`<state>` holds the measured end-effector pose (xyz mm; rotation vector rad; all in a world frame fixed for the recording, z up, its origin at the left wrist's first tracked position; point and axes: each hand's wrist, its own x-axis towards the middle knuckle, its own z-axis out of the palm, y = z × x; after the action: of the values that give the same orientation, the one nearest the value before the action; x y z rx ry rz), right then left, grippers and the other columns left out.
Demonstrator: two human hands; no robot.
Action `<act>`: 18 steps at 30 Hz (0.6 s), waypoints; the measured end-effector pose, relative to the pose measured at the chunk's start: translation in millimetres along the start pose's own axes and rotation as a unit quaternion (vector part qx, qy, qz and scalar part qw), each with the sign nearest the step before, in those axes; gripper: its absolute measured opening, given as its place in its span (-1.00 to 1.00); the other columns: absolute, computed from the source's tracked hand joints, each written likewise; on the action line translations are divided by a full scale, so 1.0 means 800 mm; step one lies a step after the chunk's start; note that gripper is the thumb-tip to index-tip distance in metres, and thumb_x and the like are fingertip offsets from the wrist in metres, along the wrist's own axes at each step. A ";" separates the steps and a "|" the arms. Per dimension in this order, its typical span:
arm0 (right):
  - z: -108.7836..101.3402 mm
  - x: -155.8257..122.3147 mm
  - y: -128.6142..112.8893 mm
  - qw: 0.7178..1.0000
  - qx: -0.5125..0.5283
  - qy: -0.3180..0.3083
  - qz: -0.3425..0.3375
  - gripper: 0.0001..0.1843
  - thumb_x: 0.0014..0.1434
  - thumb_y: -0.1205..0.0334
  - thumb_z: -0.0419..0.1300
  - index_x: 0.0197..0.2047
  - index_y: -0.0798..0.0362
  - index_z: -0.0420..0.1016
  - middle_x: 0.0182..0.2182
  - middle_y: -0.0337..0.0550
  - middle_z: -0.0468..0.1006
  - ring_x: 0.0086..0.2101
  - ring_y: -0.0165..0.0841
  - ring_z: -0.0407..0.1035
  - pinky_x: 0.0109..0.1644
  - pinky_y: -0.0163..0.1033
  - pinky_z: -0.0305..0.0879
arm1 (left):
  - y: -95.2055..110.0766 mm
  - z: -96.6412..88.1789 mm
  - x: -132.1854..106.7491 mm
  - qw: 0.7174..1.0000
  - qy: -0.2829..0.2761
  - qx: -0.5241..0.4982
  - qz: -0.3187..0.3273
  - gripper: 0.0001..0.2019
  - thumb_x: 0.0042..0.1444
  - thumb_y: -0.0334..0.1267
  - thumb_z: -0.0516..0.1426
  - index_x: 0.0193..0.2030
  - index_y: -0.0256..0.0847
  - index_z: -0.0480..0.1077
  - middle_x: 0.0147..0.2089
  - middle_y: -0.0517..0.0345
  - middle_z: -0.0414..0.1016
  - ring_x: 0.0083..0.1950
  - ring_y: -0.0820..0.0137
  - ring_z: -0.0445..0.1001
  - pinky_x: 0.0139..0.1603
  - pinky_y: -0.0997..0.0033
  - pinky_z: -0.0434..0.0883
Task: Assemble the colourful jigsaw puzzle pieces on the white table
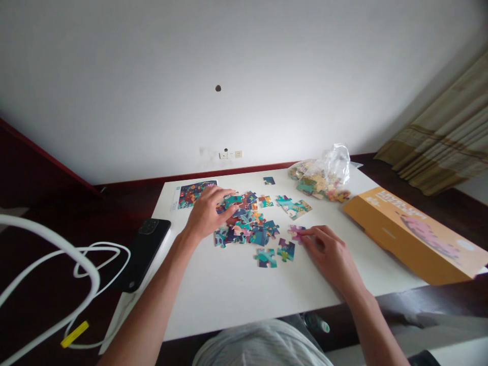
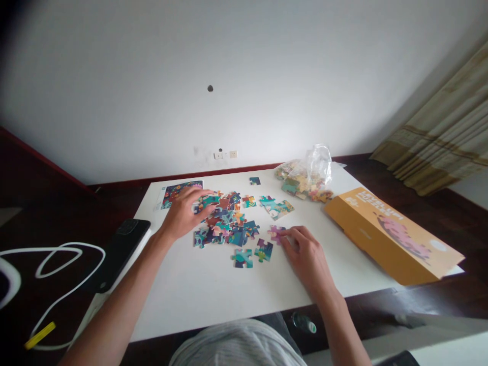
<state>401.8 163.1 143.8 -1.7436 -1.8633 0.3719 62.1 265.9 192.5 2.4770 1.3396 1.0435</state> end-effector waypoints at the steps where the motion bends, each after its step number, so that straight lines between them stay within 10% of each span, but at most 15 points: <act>1: -0.003 -0.004 0.006 1.000 -0.001 0.007 0.006 -0.60 0.40 -0.08 0.06 -0.05 -0.06 0.64 -0.09 -0.01 0.59 -0.31 -0.25 0.47 -0.17 -0.13 0.40 | 0.006 -0.012 -0.005 1.000 0.007 0.017 -0.007 -0.69 0.34 -0.08 0.20 0.15 -0.08 0.49 0.09 0.05 0.54 0.18 0.13 0.45 0.25 0.05 0.40; 5: -0.020 -0.016 0.047 0.997 -0.041 0.050 0.041 -0.60 0.35 -0.12 0.10 -0.09 -0.07 0.64 -0.12 -0.04 0.61 -0.31 -0.24 0.47 -0.23 -0.14 0.36 | 0.034 -0.038 -0.059 0.997 0.019 0.029 -0.070 -0.70 0.35 -0.10 0.20 0.19 0.03 0.44 0.12 0.08 0.53 0.20 0.11 0.46 0.24 0.03 0.42; 10: -0.039 -0.009 0.090 0.989 -0.092 0.093 0.067 -0.57 0.27 -0.21 0.13 -0.13 -0.09 0.65 -0.15 -0.08 0.64 -0.24 -0.16 0.51 -0.18 -0.07 0.39 | 0.029 -0.017 -0.154 0.989 0.012 0.039 -0.140 -0.65 0.33 -0.18 0.20 0.22 0.05 0.39 0.13 0.04 0.52 0.18 0.08 0.47 0.19 -0.01 0.46; 18: -0.017 0.030 0.010 0.992 -0.005 -0.022 -0.121 -0.72 0.41 0.02 0.10 -0.07 -0.12 0.62 -0.07 -0.04 0.63 -0.07 -0.13 0.50 -0.05 -0.04 0.45 | 0.053 -0.018 -0.163 0.985 -0.003 0.053 -0.162 -0.44 0.31 -0.22 0.18 0.42 0.14 0.23 0.30 0.02 0.40 0.33 0.04 0.38 0.30 -0.06 0.44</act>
<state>415.9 185.3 155.6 -1.5032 -2.0841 0.3083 34.6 136.1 154.9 2.2215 1.7604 0.9086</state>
